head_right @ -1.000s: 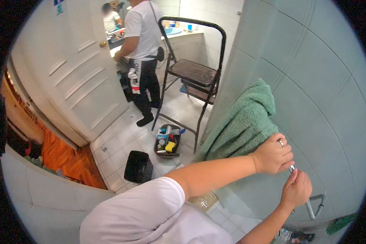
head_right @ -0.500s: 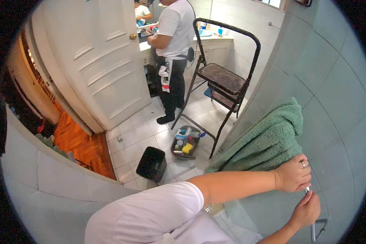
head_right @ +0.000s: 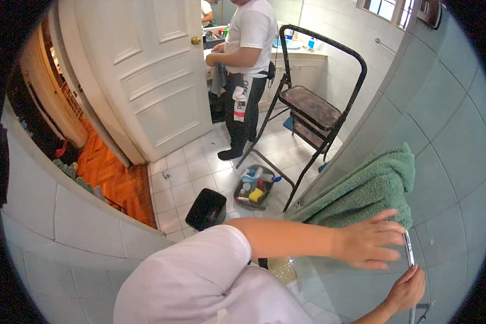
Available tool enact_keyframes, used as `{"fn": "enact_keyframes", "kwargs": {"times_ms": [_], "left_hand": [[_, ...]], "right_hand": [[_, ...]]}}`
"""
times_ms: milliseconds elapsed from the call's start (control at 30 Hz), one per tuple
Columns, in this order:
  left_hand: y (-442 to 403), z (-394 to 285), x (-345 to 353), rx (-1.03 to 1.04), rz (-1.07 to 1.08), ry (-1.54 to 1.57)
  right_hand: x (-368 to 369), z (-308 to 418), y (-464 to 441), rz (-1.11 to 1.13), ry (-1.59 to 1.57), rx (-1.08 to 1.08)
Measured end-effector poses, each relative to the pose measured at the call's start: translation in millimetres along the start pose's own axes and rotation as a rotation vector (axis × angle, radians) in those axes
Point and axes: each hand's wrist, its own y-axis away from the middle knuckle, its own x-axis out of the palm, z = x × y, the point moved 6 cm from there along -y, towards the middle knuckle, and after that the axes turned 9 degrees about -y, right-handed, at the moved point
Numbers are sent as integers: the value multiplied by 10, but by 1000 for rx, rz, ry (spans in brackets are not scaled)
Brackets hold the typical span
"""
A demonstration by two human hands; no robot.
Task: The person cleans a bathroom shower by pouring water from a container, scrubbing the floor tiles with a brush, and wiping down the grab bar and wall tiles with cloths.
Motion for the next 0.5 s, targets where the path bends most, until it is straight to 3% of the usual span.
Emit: {"fn": "enact_keyframes", "kwargs": {"times_ms": [100, 233, 367, 433, 500], "left_hand": [[474, 174, -403, -107, 105, -58], [1319, 612, -970, -408, 234, -285], [2594, 1094, -1661, -1004, 226, -454], [3126, 1163, -2028, -1328, 95, -492], [3579, 1186, -2281, -1398, 97, -655]], "right_hand": [[-7, -11, -1, -10, 4, 2], [-48, 22, -14, 14, -5, 50], [91, -99, 33, 121, 18, 98], [-83, 45, -17, -55, 2, 21], [-269, 167, -126, -177, 69, -79]]}}
